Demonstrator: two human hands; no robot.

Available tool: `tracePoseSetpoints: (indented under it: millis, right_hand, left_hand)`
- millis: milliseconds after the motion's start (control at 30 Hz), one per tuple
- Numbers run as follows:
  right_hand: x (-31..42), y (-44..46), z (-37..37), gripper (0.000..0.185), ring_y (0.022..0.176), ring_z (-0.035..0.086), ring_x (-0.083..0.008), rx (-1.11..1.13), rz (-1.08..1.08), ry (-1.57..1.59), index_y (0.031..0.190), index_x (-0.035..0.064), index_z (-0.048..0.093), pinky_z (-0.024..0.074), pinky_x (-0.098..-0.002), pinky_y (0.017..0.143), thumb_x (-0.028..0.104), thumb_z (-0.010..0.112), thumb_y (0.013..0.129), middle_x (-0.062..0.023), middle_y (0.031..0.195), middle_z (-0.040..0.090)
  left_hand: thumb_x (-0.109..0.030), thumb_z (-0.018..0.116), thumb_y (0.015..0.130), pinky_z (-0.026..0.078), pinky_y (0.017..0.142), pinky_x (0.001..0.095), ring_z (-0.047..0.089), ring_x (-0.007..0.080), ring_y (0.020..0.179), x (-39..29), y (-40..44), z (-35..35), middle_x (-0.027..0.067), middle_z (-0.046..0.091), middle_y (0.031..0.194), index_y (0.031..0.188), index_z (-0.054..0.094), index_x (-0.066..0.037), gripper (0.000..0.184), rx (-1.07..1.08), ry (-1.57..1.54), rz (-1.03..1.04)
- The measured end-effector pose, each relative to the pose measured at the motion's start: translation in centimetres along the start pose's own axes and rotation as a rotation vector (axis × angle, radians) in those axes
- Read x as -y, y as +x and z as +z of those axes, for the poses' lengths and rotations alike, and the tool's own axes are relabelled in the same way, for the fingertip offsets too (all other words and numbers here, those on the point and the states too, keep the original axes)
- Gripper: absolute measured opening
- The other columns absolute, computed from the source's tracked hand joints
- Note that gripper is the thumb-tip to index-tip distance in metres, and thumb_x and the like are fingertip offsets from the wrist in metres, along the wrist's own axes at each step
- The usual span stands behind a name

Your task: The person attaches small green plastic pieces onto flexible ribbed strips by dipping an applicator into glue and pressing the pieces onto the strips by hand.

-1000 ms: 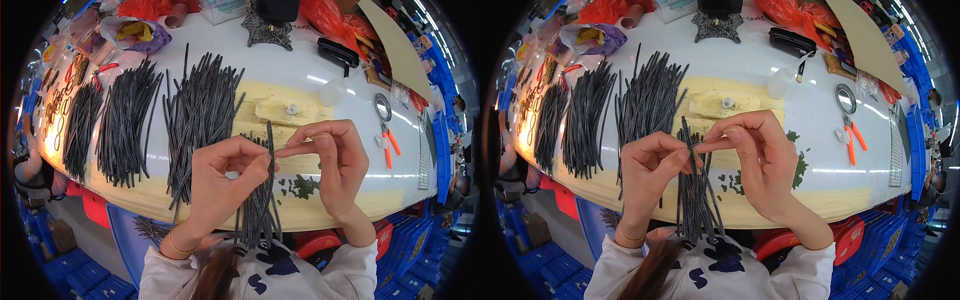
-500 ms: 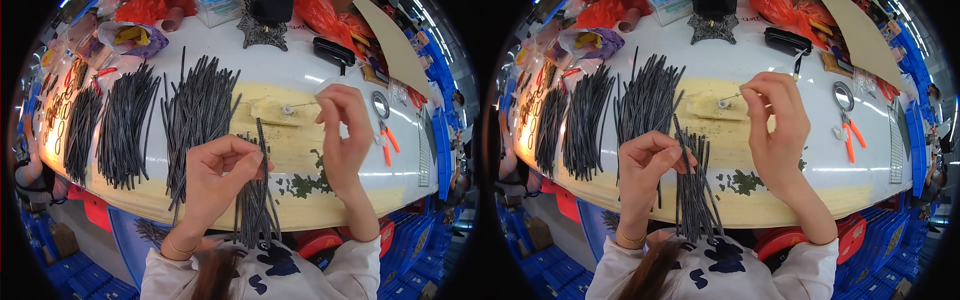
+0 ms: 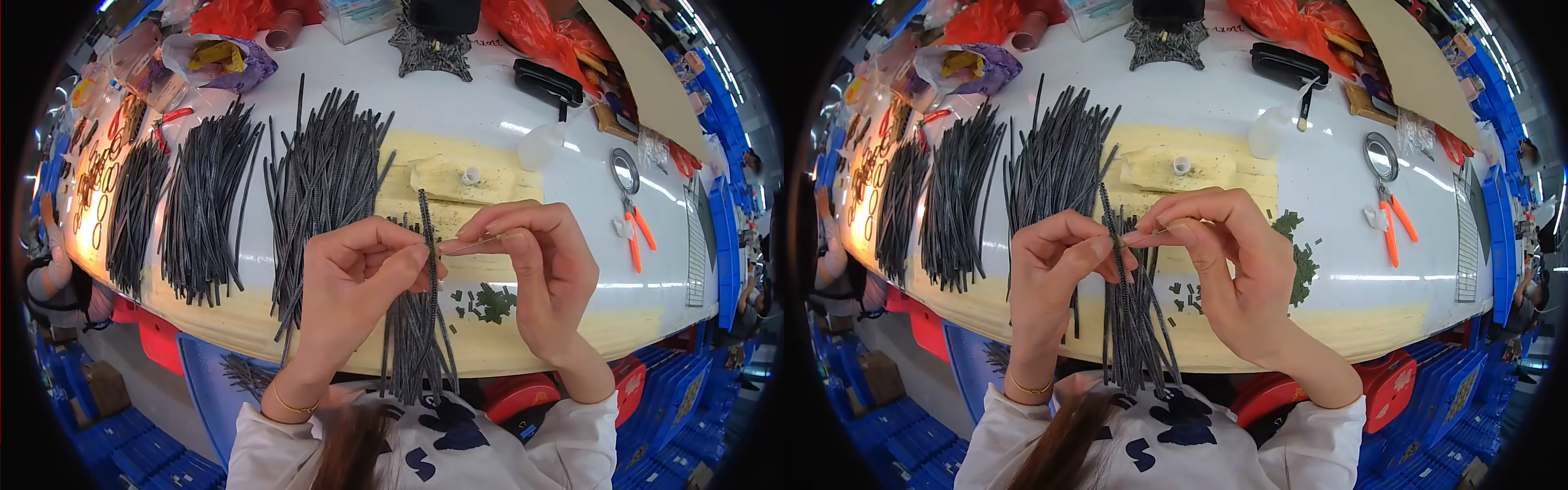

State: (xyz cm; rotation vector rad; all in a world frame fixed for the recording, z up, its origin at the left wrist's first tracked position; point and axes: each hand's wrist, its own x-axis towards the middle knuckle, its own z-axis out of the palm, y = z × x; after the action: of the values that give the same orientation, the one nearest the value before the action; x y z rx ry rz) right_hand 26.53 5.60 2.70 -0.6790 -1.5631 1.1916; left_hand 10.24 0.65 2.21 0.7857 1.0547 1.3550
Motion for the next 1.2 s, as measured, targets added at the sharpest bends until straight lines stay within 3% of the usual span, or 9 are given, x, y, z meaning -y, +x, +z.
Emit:
tracePoseSetpoints:
  millis: [133, 267, 467, 600, 767, 967, 1033, 1100, 1200]
  right_hand:
    - [-0.7, 1.2, -0.8, 0.009, 0.069, 0.060, -0.0153, -0.140, -0.101, -0.102, 0.098, -0.0024, 0.051, 0.0494, -0.0228, 0.062, -0.002, 0.050, 0.089, -0.0114, 0.100, 0.056]
    - [-3.1, 3.0, -2.4, 0.018, 0.059, 0.050, -0.0106, -0.004, -0.250, -1.033, 0.102, 0.0009, 0.055, 0.0417, -0.0210, 0.052, -0.001, 0.057, 0.084, -0.0078, 0.100, 0.055]
    - [-2.1, 2.5, -1.7, 0.027, 0.055, 0.041, -0.0095, -0.103, -0.154, -0.898, 0.106, 0.0045, 0.058, 0.0359, -0.0215, 0.047, 0.001, 0.062, 0.080, -0.0058, 0.100, 0.054]
    - [-1.6, 2.0, -1.6, 0.029, 0.057, 0.043, -0.0089, -0.153, -0.184, -0.805, 0.108, 0.0049, 0.058, 0.0359, -0.0208, 0.047, 0.002, 0.064, 0.080, -0.0057, 0.099, 0.054]
    - [-1.4, 1.9, -1.5, 0.028, 0.057, 0.043, -0.0087, -0.166, -0.206, -0.772, 0.107, 0.0051, 0.059, 0.0349, -0.0201, 0.047, 0.001, 0.063, 0.080, -0.0056, 0.099, 0.055]
    - [0.2, 0.1, -1.8, 0.018, 0.058, 0.044, -0.0101, -0.063, -0.051, -0.659, 0.096, 0.0049, 0.061, 0.0354, -0.0206, 0.049, -0.003, 0.061, 0.079, -0.0038, 0.098, 0.055]
    - [0.8, -1.3, -2.2, 0.016, 0.058, 0.045, -0.0110, 0.000, 0.026, -0.622, 0.091, 0.0053, 0.061, 0.0357, -0.0209, 0.049, -0.004, 0.061, 0.078, -0.0030, 0.096, 0.054]
    - [0.9, -2.7, -2.8, 0.010, 0.058, 0.044, -0.0110, 0.395, 0.277, -0.583, 0.085, 0.0044, 0.062, 0.0356, -0.0215, 0.053, -0.002, 0.062, 0.077, -0.0021, 0.087, 0.055]
    - [0.5, -4.1, -2.9, 0.008, 0.058, 0.044, -0.0129, 0.508, 0.257, -0.640, 0.082, 0.0044, 0.062, 0.0367, -0.0227, 0.054, -0.001, 0.063, 0.076, -0.0024, 0.086, 0.054]
  left_hand:
    - [0.005, 0.057, 0.080, 0.048, 0.058, 0.0165, 0.057, 0.0105, 0.060, -0.4, -0.7, 0.1, 0.0114, 0.065, 0.071, 0.082, 0.062, 0.004, 0.006, -0.002, -0.025, -0.023]
    - [0.005, 0.057, 0.080, 0.049, 0.058, 0.0163, 0.057, 0.0102, 0.060, -1.8, -2.7, -0.1, 0.0105, 0.065, 0.070, 0.083, 0.063, 0.005, 0.006, 0.096, -0.099, -0.166]
    - [0.003, 0.059, 0.079, 0.044, 0.050, 0.0170, 0.053, 0.0107, 0.052, 0.8, -2.1, -0.5, 0.0071, 0.064, 0.073, 0.083, 0.063, 0.002, 0.006, -0.129, 0.294, -0.119]
    - [0.002, 0.062, 0.075, 0.041, 0.049, 0.0226, 0.051, 0.0135, 0.055, 1.6, -2.1, -0.3, 0.0038, 0.061, 0.076, 0.084, 0.063, -0.002, 0.010, -0.350, 1.106, 0.349]
    - [0.000, 0.064, 0.071, 0.039, 0.052, 0.0268, 0.050, 0.0164, 0.063, 1.7, -0.1, -2.0, 0.0031, 0.057, 0.078, 0.085, 0.064, -0.006, 0.015, -0.561, 1.518, 0.546]
    - [0.001, 0.064, 0.069, 0.041, 0.057, 0.0278, 0.051, 0.0171, 0.073, 1.5, -0.5, -2.1, 0.0033, 0.056, 0.077, 0.085, 0.063, -0.006, 0.017, -0.505, 1.455, 0.416]
    - [0.001, 0.064, 0.071, 0.041, 0.057, 0.0265, 0.052, 0.0159, 0.071, 0.9, -0.9, -2.3, 0.0032, 0.057, 0.078, 0.086, 0.064, -0.005, 0.017, -0.487, 1.348, 0.525]
    - [0.002, 0.063, 0.072, 0.042, 0.056, 0.0251, 0.053, 0.0146, 0.069, 0.2, -1.4, -2.1, 0.0031, 0.058, 0.078, 0.088, 0.064, -0.004, 0.017, -0.477, 1.242, 0.630]
    - [0.002, 0.063, 0.076, 0.044, 0.057, 0.0230, 0.053, 0.0130, 0.065, -1.1, -2.6, -0.1, 0.0044, 0.059, 0.078, 0.091, 0.064, -0.001, 0.015, -0.450, 0.916, 0.433]
